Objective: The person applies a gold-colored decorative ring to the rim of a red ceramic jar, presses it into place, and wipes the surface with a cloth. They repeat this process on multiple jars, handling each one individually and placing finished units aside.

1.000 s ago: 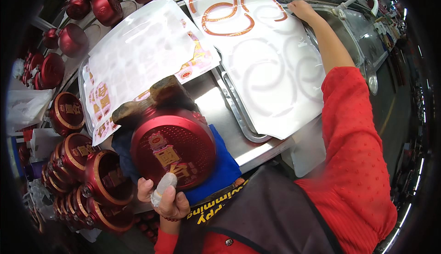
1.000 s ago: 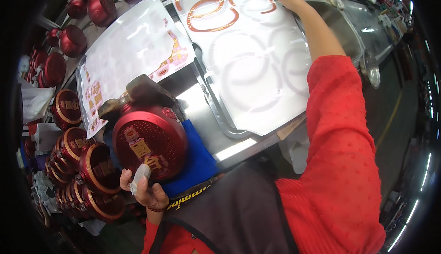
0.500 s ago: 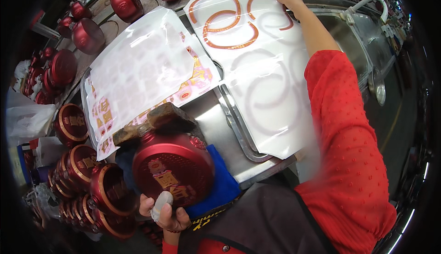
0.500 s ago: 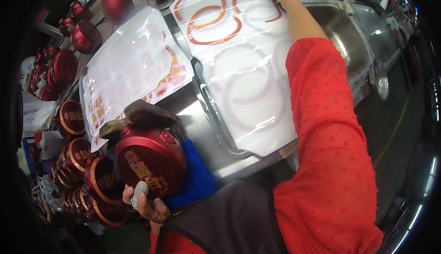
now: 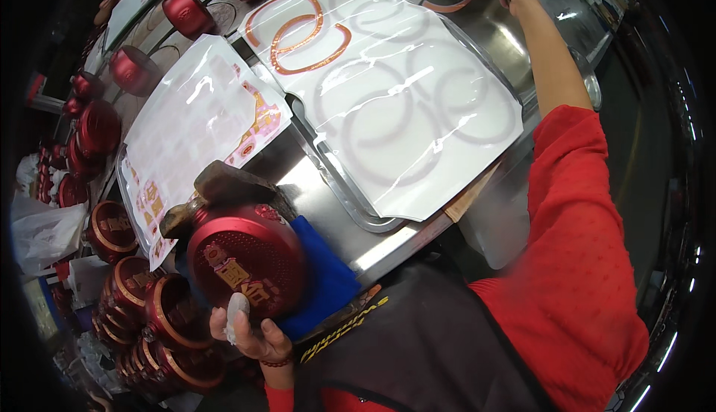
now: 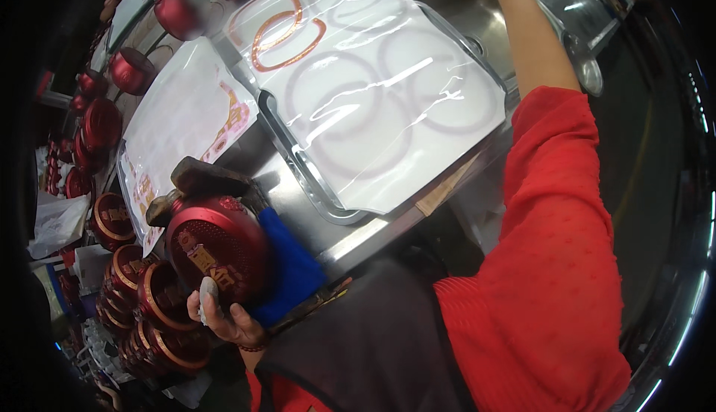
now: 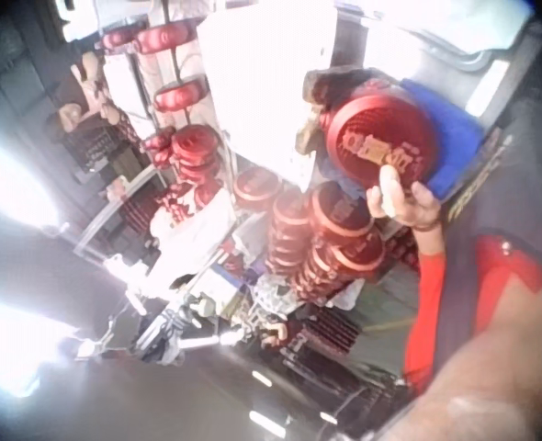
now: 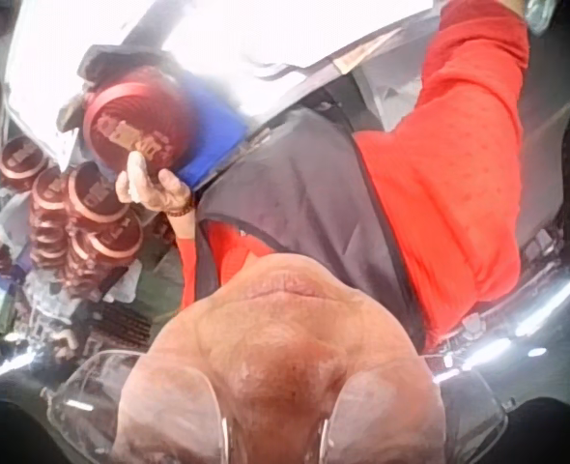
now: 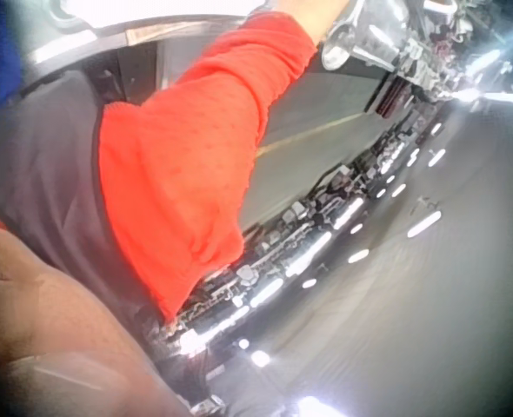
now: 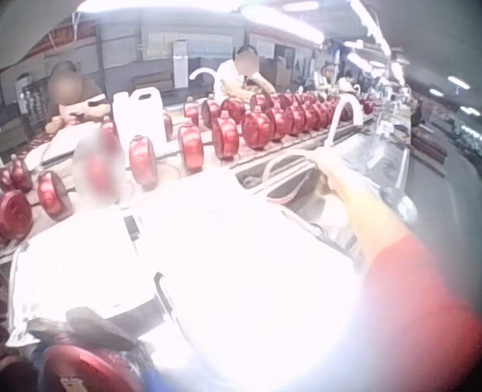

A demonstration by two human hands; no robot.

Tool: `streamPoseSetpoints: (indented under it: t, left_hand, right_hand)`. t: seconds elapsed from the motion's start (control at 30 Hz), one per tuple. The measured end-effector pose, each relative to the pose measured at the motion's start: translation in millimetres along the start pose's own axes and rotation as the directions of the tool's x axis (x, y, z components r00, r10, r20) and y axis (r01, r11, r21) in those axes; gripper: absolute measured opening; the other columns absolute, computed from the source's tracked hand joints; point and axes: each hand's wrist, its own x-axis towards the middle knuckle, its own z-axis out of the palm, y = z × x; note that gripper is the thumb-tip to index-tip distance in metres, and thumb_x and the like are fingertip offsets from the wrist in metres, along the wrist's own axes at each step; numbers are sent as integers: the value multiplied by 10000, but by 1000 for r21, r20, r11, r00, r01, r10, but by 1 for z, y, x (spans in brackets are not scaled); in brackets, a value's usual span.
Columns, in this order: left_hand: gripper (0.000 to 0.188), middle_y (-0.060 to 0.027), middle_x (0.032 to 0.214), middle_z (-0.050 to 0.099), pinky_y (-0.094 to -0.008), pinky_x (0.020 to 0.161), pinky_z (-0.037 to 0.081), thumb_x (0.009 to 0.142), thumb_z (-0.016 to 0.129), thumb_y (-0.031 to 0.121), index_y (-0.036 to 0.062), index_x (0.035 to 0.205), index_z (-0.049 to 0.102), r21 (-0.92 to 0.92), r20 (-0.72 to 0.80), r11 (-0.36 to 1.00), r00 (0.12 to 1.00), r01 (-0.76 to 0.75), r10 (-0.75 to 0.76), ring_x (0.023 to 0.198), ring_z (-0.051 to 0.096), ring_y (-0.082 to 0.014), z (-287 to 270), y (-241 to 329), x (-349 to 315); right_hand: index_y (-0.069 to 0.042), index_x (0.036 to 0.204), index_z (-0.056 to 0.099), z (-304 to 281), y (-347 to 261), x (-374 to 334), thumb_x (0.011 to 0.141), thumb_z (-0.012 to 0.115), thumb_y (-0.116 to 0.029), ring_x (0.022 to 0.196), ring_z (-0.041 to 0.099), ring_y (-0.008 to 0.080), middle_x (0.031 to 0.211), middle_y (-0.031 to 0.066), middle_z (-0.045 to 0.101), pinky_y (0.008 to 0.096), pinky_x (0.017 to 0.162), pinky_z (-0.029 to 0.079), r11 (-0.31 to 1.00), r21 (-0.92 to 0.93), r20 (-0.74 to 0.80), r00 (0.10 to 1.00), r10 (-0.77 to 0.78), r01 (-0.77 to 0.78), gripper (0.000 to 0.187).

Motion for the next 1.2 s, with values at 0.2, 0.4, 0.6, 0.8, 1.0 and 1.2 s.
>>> streamPoseSetpoints:
  t: [0.2,0.4,0.6,0.8,1.0,1.2]
  left_hand:
    - [563,-277,1532,323,-455,1196,351,970,488,77,-27,1514,385,31,-9,1000,1000,-2,3,1432,365,-371,2,-1,0]
    - [561,-275,1504,399,-455,1190,355,956,478,83,-31,1500,397,58,10,998,1000,26,-27,1430,359,-355,0,3,3]
    - [564,-247,1484,455,-462,1174,352,952,503,115,3,1499,424,25,-27,995,995,96,-95,1402,369,-332,4,7,6]
    - [530,-202,1459,558,-444,1183,322,958,495,73,-42,1474,462,2,-90,999,995,34,-34,1393,383,-309,11,10,15]
    - [502,-216,1458,565,-439,1164,351,990,501,56,-53,1478,451,122,-21,985,992,-118,122,1383,402,-334,6,18,27]
    - [514,-243,1522,477,-477,1205,270,1043,515,202,-71,1471,431,9,-135,1000,991,-6,7,1415,432,-382,7,23,23]
  right_hand:
    - [-31,1072,788,-22,121,-33,836,742,-266,1057,726,296,1087,184,762,400,890,560,480,-877,171,921,349,-19,337]
    - [-88,1033,809,1,116,-43,867,699,-320,1074,721,299,1081,130,768,410,920,556,309,-923,344,856,386,231,306]
    - [-20,963,751,-15,-40,-76,946,681,-290,861,685,230,899,100,734,352,781,541,756,-536,496,865,-79,376,279]
    - [-68,982,737,-28,-168,-176,942,695,-330,862,646,139,884,43,706,349,739,521,937,-84,652,729,-206,339,268]
    - [-5,1262,640,26,-152,-273,994,540,-144,1030,674,428,1108,244,710,474,873,534,622,-490,608,751,-260,611,318]
    - [13,994,707,-17,-103,-287,990,588,-189,980,689,340,1014,190,709,436,860,532,677,-377,408,769,-492,633,234]
